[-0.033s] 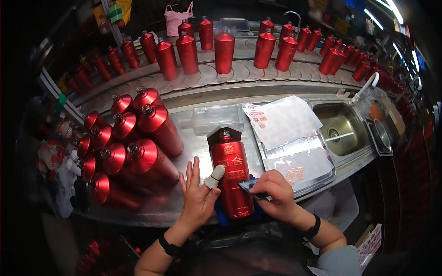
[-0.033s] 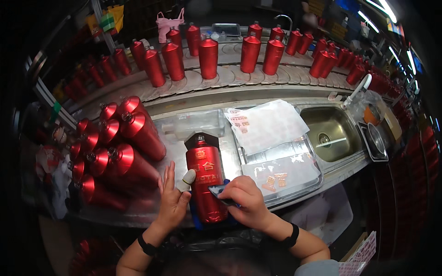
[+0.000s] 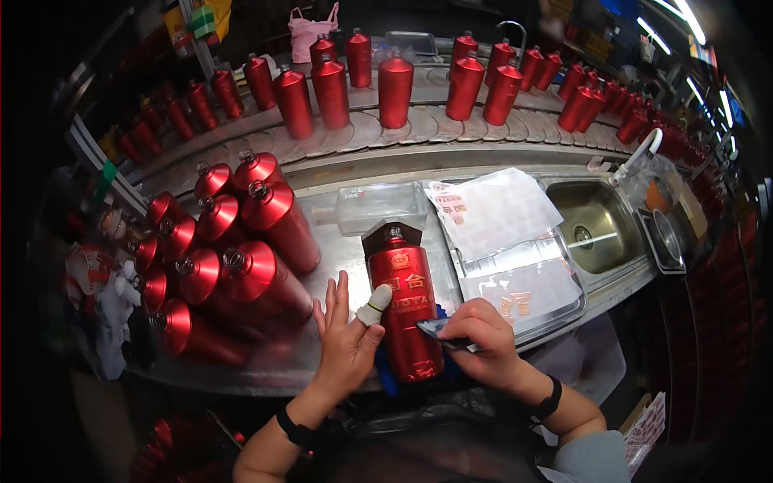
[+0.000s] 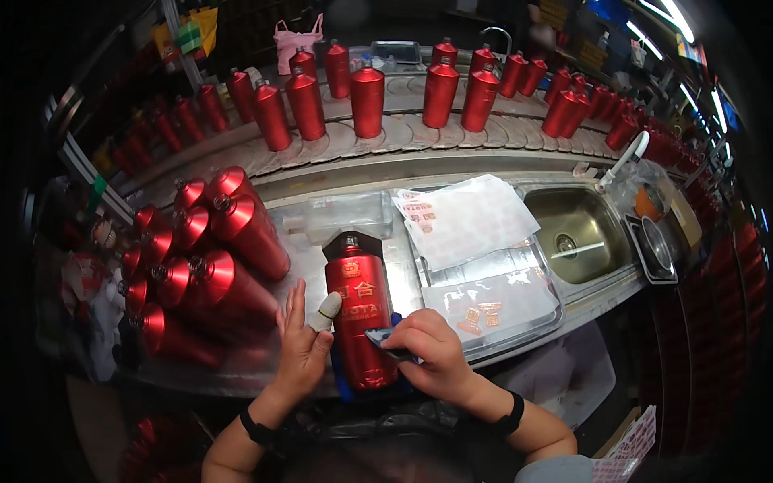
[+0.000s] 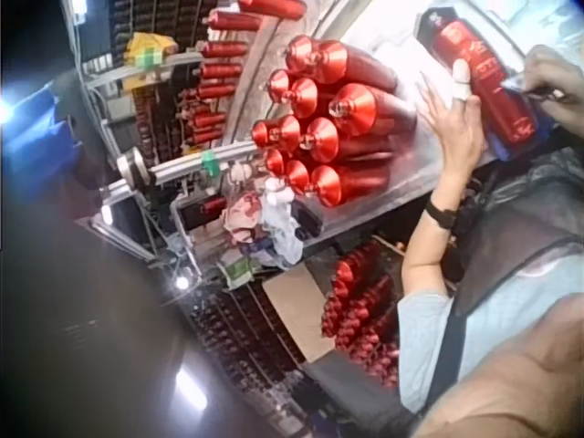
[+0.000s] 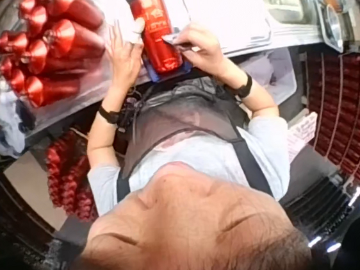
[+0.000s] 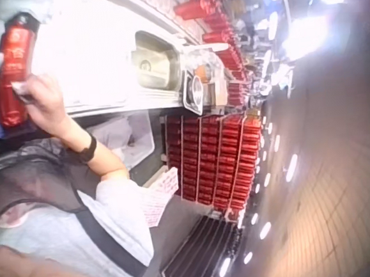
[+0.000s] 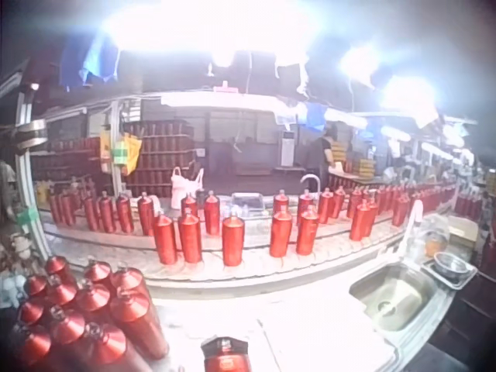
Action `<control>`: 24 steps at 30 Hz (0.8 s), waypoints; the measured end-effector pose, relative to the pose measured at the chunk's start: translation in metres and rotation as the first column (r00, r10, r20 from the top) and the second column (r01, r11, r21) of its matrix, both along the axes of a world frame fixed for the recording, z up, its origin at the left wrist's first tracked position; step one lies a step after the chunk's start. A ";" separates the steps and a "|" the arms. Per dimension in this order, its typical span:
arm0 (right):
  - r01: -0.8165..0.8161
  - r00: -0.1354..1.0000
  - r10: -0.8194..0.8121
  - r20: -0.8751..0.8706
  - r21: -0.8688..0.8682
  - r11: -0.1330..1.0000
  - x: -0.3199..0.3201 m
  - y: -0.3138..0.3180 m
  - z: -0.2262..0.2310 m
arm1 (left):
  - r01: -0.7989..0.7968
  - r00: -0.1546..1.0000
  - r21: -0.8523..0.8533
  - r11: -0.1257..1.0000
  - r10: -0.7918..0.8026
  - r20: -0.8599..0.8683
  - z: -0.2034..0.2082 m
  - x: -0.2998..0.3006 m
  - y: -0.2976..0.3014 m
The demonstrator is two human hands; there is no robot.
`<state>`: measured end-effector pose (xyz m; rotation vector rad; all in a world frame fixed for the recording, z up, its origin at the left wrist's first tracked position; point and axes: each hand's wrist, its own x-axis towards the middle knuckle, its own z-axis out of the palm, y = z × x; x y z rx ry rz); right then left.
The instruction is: Applying labels and wiping down red metal liquor bottles on a production line.
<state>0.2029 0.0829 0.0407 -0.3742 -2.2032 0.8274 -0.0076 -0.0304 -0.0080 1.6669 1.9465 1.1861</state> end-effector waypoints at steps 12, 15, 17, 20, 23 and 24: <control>0.150 0.986 -0.162 0.039 0.211 0.966 -0.039 -0.001 0.022 | -0.028 0.992 0.000 1.000 0.027 0.122 0.002 0.000 -0.008; 0.048 0.992 -0.080 0.098 0.294 0.955 -0.035 -0.012 0.027 | -0.014 0.974 0.034 0.999 0.006 0.228 -0.005 -0.003 -0.009; -0.011 0.991 -0.012 0.134 0.171 0.985 -0.032 -0.016 0.030 | -0.002 0.942 0.079 0.997 -0.025 0.333 -0.015 -0.003 -0.008; 0.085 0.990 -0.100 0.103 0.140 0.986 -0.042 -0.009 0.039 | 0.059 0.686 -0.027 0.998 -0.021 0.728 -0.026 0.000 -0.004; 0.203 0.975 -0.213 0.066 0.129 0.971 -0.052 -0.001 0.035 | 0.020 0.650 0.008 1.000 -0.019 0.759 -0.010 0.008 0.000; 0.197 0.972 -0.219 0.084 0.207 0.958 -0.055 0.001 0.035 | 0.021 0.648 0.011 1.000 -0.022 0.761 -0.007 0.011 0.000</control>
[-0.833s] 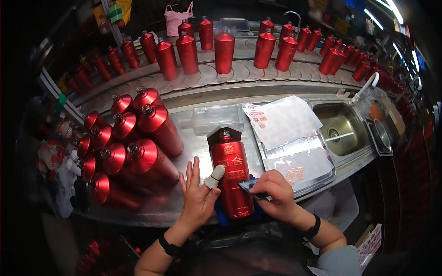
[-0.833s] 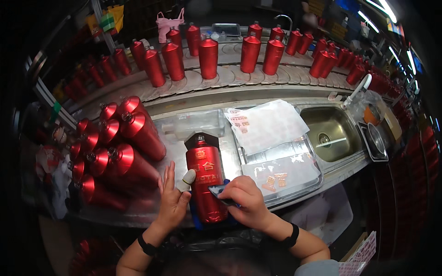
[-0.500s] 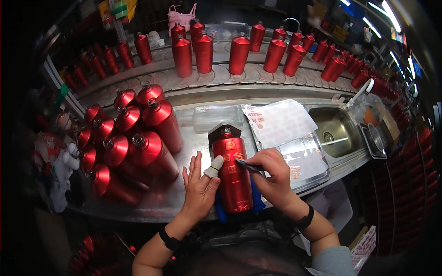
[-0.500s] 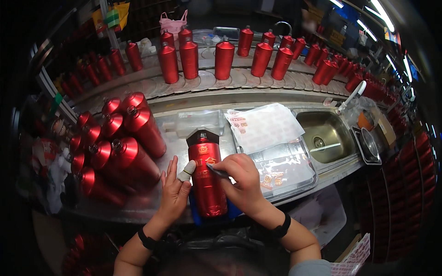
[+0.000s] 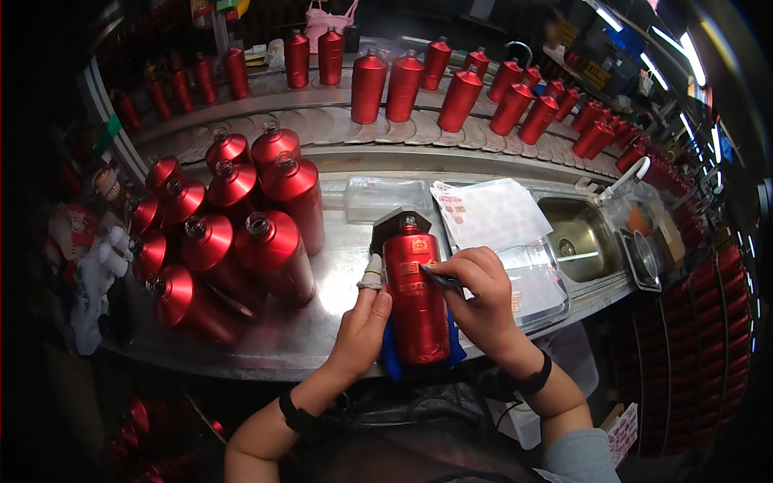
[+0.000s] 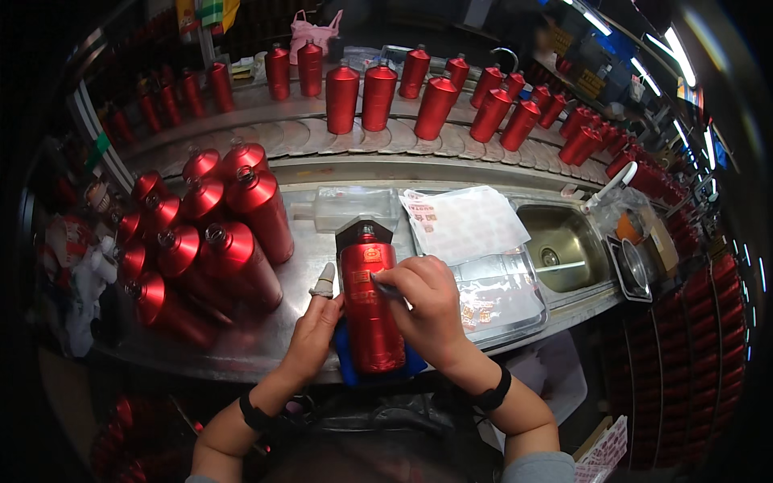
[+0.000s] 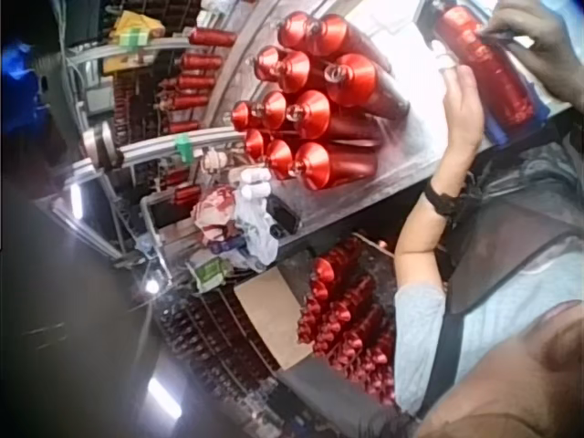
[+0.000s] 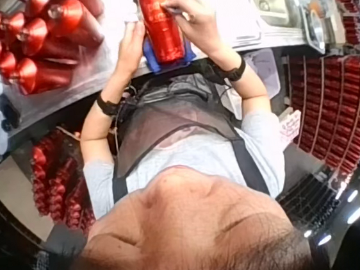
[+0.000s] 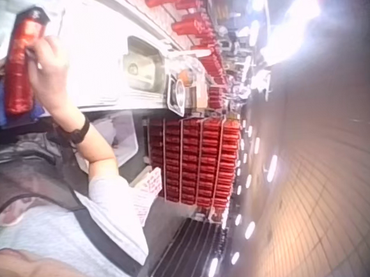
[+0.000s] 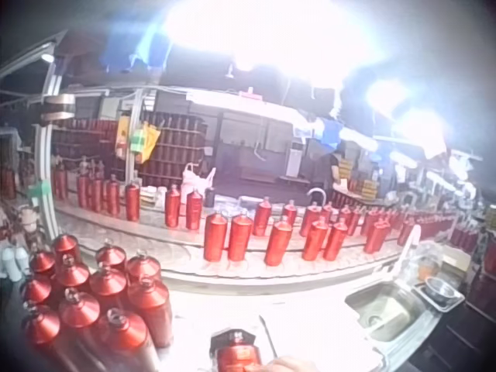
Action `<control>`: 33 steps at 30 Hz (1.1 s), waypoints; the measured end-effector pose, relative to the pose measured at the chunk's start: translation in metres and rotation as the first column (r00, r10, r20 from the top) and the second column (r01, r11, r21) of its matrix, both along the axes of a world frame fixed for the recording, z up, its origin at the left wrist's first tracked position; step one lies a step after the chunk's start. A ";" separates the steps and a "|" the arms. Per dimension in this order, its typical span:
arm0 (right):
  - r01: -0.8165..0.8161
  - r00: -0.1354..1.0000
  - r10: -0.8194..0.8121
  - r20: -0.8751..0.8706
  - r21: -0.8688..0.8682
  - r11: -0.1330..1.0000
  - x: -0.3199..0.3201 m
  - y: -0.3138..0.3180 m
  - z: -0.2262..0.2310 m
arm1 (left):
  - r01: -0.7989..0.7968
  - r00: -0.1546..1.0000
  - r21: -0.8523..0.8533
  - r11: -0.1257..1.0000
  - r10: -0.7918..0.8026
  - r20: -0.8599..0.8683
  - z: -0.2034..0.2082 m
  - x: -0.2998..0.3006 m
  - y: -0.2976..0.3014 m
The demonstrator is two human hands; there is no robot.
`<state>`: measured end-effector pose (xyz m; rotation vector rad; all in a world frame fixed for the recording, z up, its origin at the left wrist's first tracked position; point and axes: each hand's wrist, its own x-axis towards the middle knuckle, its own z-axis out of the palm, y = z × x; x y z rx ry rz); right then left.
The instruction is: Applying labels and wiping down red metal liquor bottles on a production line.
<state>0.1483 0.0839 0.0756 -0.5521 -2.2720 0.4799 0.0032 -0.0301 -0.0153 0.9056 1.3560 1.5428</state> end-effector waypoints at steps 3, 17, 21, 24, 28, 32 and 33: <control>-0.013 0.999 0.011 0.036 0.051 0.999 -0.002 -0.008 -0.007 | -0.065 0.990 0.058 0.996 0.072 -0.121 0.009 0.000 -0.006; -0.302 0.915 0.244 0.321 0.145 0.942 -0.021 -0.023 -0.001 | 0.054 0.998 -0.003 0.999 -0.054 0.020 0.005 -0.014 -0.012; -0.452 0.867 0.437 0.239 0.008 0.892 -0.005 -0.025 -0.001 | 0.086 0.996 -0.015 0.996 -0.086 0.040 0.000 -0.017 -0.006; -0.111 0.993 0.106 0.050 0.100 0.989 0.008 -0.005 -0.001 | 0.031 0.999 0.026 0.999 -0.031 0.012 0.022 -0.010 0.004; -0.174 0.984 0.177 0.019 -0.125 0.977 0.031 -0.021 -0.020 | 0.010 0.996 0.019 1.000 -0.008 -0.087 0.025 -0.005 0.012; 0.056 0.954 -0.261 -0.151 -0.761 0.646 0.027 -0.023 -0.027 | -0.039 0.999 -0.003 0.999 0.039 0.017 0.017 0.000 0.014; 0.033 0.946 -0.267 -0.187 -0.760 0.649 0.028 -0.014 -0.038 | -0.059 0.997 0.002 0.998 0.059 0.049 0.018 0.001 0.013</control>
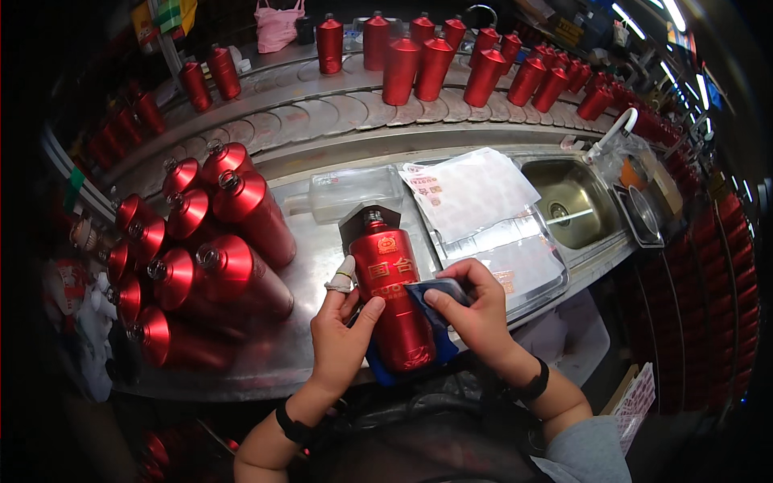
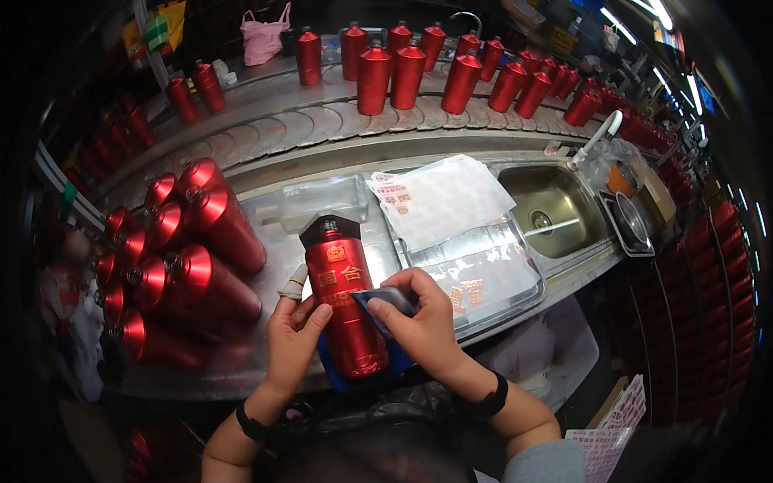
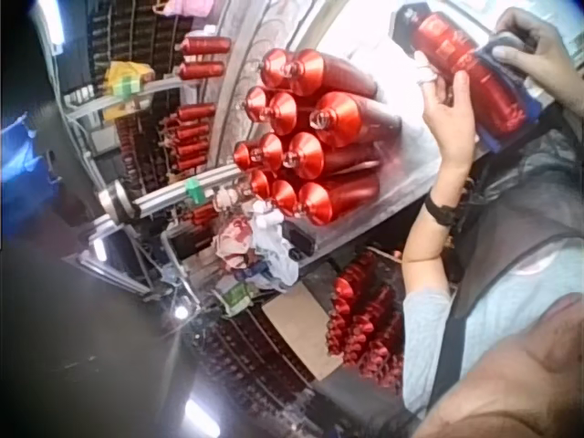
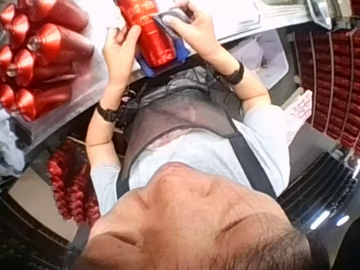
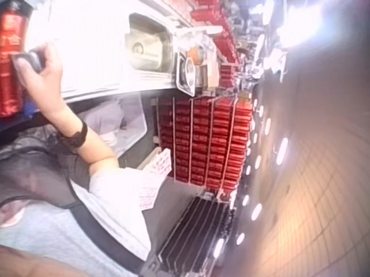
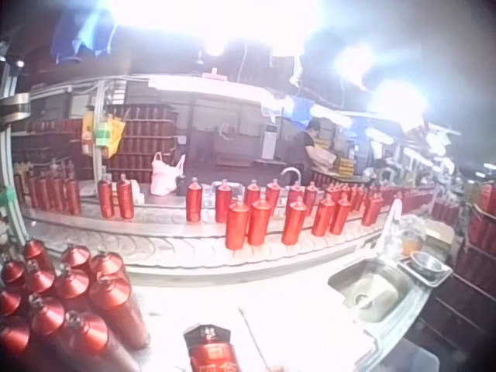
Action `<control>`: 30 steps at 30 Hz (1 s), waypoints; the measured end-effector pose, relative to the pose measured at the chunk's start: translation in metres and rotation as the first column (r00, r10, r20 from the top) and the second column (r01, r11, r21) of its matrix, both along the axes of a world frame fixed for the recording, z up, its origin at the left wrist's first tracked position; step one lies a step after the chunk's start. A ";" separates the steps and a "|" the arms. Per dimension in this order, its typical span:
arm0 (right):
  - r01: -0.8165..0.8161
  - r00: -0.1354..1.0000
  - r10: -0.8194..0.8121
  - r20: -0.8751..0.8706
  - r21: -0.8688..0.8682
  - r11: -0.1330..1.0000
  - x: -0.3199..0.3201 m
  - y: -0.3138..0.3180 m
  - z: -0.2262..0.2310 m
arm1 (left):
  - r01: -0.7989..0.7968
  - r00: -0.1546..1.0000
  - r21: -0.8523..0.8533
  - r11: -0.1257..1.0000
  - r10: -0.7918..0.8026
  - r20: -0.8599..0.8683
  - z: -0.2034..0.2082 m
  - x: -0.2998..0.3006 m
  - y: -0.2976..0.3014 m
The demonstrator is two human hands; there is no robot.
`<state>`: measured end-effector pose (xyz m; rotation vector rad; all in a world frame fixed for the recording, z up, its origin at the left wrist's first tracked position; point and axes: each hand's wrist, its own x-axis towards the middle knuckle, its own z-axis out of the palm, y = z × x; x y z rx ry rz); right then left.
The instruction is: Applying labels and wiping down red metal liquor bottles on a production line.
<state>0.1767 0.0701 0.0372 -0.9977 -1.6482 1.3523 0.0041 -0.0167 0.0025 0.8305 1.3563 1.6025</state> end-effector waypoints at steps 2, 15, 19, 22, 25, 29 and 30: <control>0.043 0.999 -0.045 -0.007 -0.171 0.984 0.008 0.013 -0.021 | 0.019 1.000 -0.024 1.000 -0.018 0.004 0.000 0.000 0.000; 0.022 0.985 -0.072 -0.159 -0.295 0.955 0.020 0.026 -0.024 | 0.079 0.578 0.043 0.996 -0.011 -0.816 0.004 -0.001 -0.012; 0.004 0.994 -0.028 -0.108 -0.215 0.977 0.020 0.027 -0.042 | 0.099 0.405 0.021 0.995 -0.022 -0.914 0.026 0.004 -0.002; 0.018 0.999 -0.024 -0.022 -0.216 0.976 0.037 0.029 -0.056 | 0.094 0.262 -0.021 0.995 -0.045 -0.964 0.036 0.011 0.007; -0.014 0.998 -0.001 -0.055 -0.268 0.963 0.059 0.034 -0.055 | 0.110 0.207 -0.074 0.991 -0.096 -0.974 0.045 0.018 0.016; 0.132 0.985 -0.109 0.134 -0.178 0.975 0.118 0.066 -0.040 | 0.121 0.436 0.039 0.992 -0.018 -0.900 0.034 0.013 0.008; 0.145 0.935 -0.083 0.344 -0.161 0.976 0.135 0.080 -0.038 | 0.126 0.437 0.036 0.991 -0.023 -0.899 0.029 0.008 0.003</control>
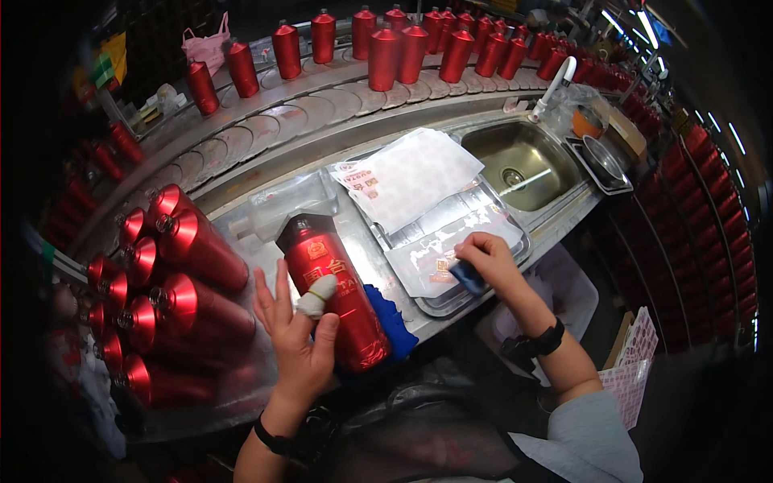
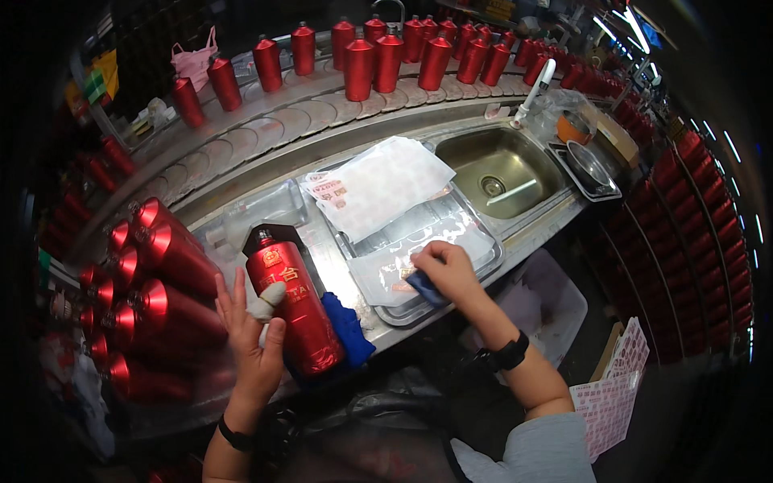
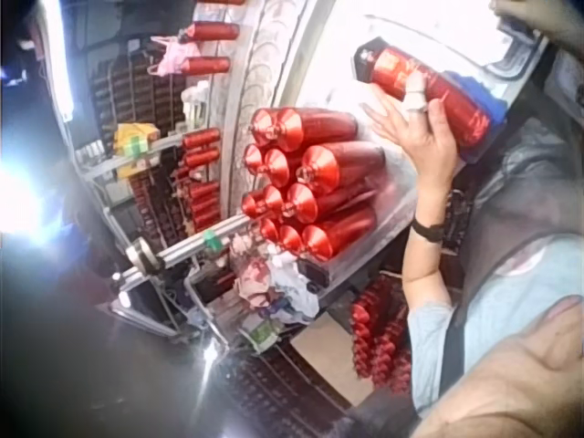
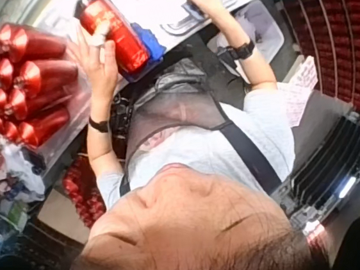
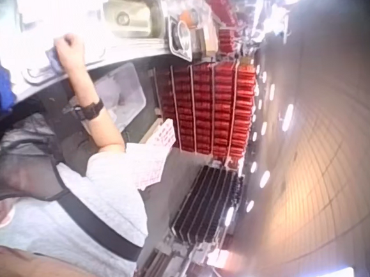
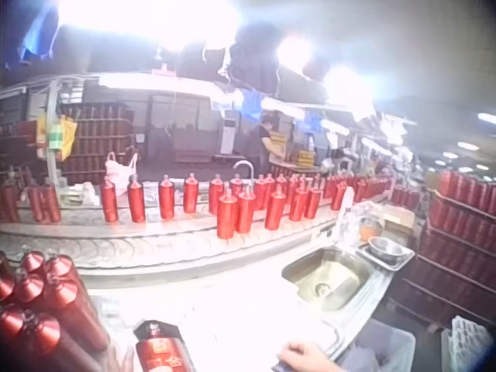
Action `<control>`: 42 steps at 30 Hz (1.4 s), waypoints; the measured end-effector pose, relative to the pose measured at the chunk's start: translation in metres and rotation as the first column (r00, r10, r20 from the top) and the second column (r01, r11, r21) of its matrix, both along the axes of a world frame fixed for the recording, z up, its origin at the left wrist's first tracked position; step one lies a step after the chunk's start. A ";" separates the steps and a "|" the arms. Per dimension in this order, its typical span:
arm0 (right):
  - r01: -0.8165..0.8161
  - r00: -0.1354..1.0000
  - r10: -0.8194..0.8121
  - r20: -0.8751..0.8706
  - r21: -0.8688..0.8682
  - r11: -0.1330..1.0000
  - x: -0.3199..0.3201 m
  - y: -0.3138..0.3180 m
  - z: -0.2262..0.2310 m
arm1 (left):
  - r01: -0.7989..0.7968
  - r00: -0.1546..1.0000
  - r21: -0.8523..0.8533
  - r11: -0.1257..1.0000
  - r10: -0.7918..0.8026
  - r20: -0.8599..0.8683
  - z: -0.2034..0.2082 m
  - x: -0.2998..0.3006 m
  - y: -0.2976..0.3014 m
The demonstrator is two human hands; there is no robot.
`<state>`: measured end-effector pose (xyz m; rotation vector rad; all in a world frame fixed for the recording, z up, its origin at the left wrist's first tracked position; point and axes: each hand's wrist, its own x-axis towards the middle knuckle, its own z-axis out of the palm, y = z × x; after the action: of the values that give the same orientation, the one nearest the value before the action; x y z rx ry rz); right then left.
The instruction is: Applying labels and wiping down red metal liquor bottles on a production line.
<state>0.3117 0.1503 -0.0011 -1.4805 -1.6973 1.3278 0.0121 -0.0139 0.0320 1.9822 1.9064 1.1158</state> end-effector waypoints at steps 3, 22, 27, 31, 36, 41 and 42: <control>-0.004 0.928 -0.031 0.371 0.092 0.996 0.008 0.016 0.012 | -0.103 0.963 0.012 0.995 0.096 0.251 -0.023 -0.009 -0.012; -0.528 0.675 0.268 0.687 0.196 0.826 0.030 0.087 0.000 | -0.101 0.827 -0.094 0.990 0.136 0.546 -0.047 -0.010 -0.016; -0.601 0.589 0.371 0.718 0.081 0.795 0.014 0.109 -0.013 | -0.125 0.833 -0.085 0.988 0.151 0.533 -0.053 -0.015 -0.020; -0.575 0.609 0.410 0.679 0.022 0.818 0.015 0.117 -0.010 | -0.127 0.857 -0.058 0.990 0.139 0.496 -0.057 -0.018 -0.021; -0.564 0.674 0.353 0.649 0.144 0.813 0.013 0.120 -0.018 | -0.161 0.835 -0.074 0.984 0.176 0.521 -0.057 -0.024 -0.029; -0.391 0.872 0.174 0.458 0.437 0.810 0.038 0.129 -0.028 | -0.144 0.823 -0.094 0.985 0.172 0.542 -0.054 -0.020 -0.025; -0.258 0.917 0.059 0.394 0.475 0.841 0.041 0.131 -0.023 | -0.144 0.826 -0.097 0.985 0.174 0.537 -0.053 -0.020 -0.025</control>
<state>0.3530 0.2815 -0.0243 -1.3245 -2.2403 0.5858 -0.0078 -0.0394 -0.0207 1.2900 1.7743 1.4615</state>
